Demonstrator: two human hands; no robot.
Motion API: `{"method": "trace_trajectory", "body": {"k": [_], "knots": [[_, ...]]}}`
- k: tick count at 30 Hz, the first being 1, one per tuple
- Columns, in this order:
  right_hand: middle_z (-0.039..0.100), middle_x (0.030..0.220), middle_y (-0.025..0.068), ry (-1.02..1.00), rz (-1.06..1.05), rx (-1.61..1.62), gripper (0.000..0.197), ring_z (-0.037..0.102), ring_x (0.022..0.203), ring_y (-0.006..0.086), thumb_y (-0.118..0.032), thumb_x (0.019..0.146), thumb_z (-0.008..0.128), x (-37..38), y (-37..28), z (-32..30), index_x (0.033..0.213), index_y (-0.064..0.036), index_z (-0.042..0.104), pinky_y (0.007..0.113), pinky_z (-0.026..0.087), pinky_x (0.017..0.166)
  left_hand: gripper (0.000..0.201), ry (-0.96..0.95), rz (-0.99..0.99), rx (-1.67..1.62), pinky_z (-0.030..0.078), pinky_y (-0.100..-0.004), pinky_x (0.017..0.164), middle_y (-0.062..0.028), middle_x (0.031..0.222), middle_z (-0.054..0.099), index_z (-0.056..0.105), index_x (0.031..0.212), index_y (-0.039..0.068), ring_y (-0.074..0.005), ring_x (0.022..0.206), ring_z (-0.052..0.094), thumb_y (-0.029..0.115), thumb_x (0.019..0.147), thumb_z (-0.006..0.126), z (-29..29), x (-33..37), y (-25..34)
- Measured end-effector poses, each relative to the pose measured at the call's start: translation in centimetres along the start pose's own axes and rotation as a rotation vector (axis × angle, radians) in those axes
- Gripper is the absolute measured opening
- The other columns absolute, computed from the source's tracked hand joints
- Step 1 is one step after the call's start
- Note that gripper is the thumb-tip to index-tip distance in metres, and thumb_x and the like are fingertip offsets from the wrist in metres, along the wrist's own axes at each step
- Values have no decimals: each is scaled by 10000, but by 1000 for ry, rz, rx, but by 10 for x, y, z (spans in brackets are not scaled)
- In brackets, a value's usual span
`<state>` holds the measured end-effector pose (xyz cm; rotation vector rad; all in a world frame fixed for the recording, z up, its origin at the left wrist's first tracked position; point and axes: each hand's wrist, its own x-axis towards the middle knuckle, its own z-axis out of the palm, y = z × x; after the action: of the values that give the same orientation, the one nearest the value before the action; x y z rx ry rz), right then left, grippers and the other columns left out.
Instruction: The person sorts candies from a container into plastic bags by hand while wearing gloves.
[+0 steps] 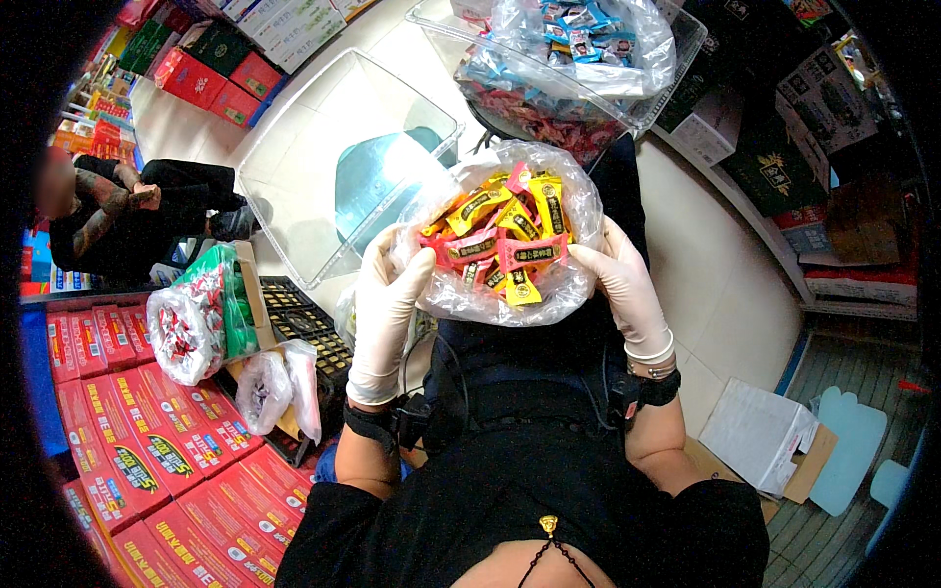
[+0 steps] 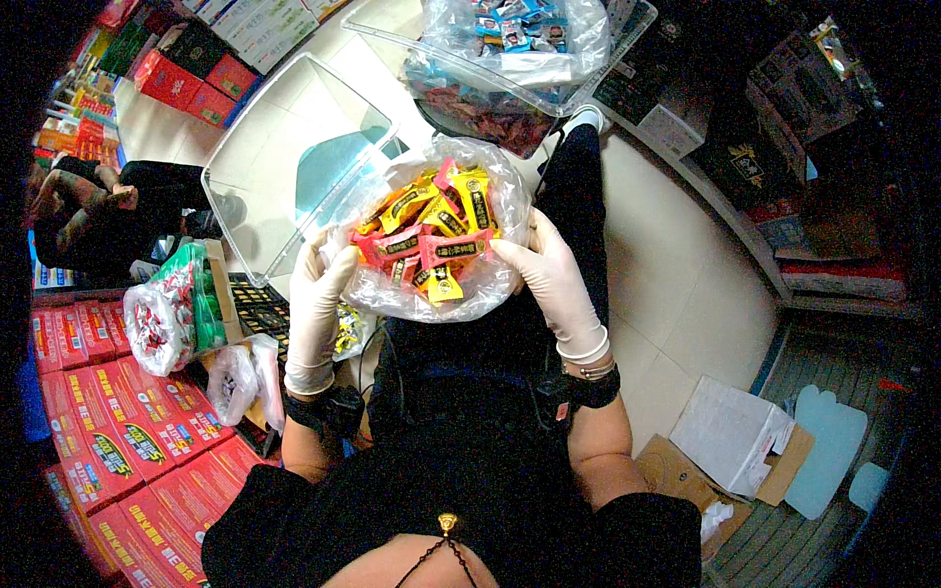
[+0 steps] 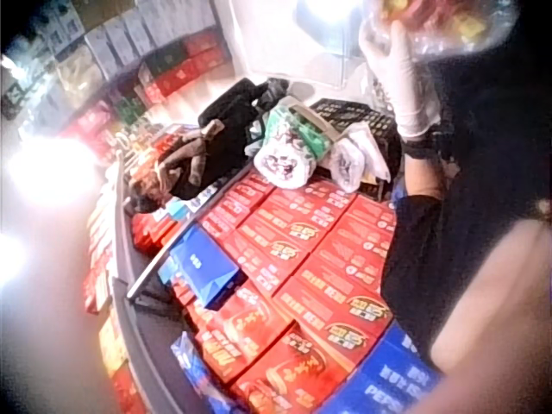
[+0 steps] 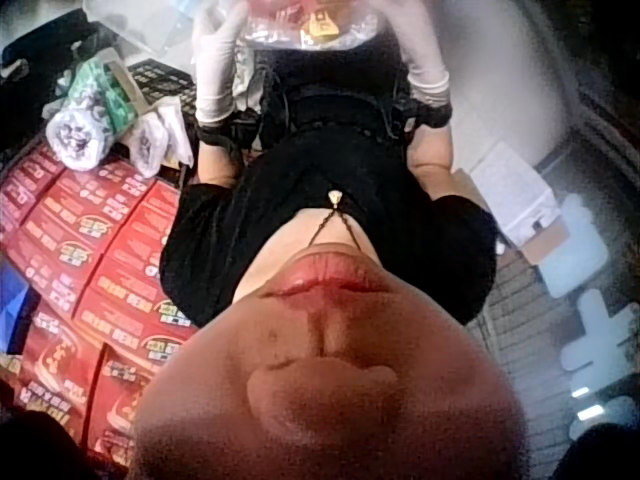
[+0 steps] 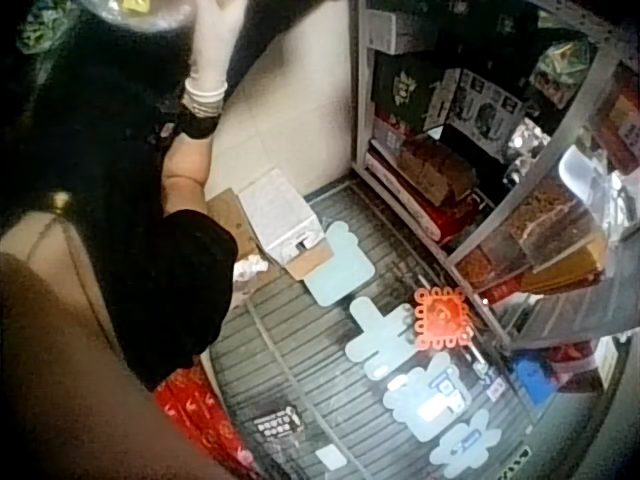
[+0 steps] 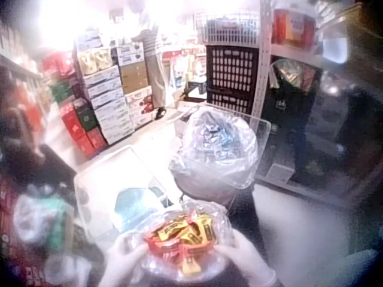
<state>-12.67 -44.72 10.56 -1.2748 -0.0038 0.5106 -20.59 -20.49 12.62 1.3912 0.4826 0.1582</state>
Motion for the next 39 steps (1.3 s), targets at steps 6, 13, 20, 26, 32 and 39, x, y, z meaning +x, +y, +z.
{"method": "trace_trajectory", "body": {"k": [6, 13, 20, 26, 32, 39], "knots": [[579, 1149, 79, 2, 5, 10, 536, 564, 1007, 116, -167, 888, 606, 1, -2, 5, 1342, 12, 384, 257, 449, 887, 471, 13, -27, 302, 446, -193, 680, -34, 965, 607, 487, 1224, 14, -50, 800, 536, 224, 855, 690, -4, -2, 10], [537, 1229, 73, -118, 63, -70, 518, 517, 1095, 133, -215, 902, 602, 9, 12, -15, 1327, 9, 406, 289, 416, 951, 388, 68, 108, 941, 456, -293, 597, -117, 676, 604, 648, 868, 41, -179, 590, 562, 427, 873, 610, -5, 4, 30], [494, 1285, 98, -213, -62, -185, 589, 479, 1157, 162, -166, 879, 614, 11, 26, -27, 1357, 39, 339, 308, 400, 993, 327, 54, 43, 956, 467, -343, 668, -164, 739, 611, 600, 889, 21, -280, 697, 593, 347, 895, 577, 9, 16, 16], [503, 1279, 143, -172, -114, -225, 663, 480, 1151, 193, -124, 824, 596, 14, 29, -22, 1389, 36, 288, 317, 400, 994, 317, 33, 271, 940, 458, -410, 678, -236, 792, 608, 583, 902, 2, -375, 728, 593, 316, 918, 540, 3, 15, 0], [552, 1209, 142, -94, -122, -114, 637, 526, 1073, 184, -172, 800, 614, 21, 55, -22, 1340, 45, 356, 312, 443, 928, 374, -4, 220, 1013, 450, -435, 666, -239, 770, 591, 558, 901, 4, -402, 693, 562, 362, 958, 465, 2, 17, -1], [527, 1251, 128, -127, -176, -6, 551, 482, 1139, 158, -144, 848, 590, 17, 53, -16, 1322, 48, 385, 287, 394, 986, 367, -19, 315, 956, 446, -420, 682, -247, 824, 582, 556, 943, -8, -383, 714, 550, 343, 968, 450, 1, 13, -7]]}}
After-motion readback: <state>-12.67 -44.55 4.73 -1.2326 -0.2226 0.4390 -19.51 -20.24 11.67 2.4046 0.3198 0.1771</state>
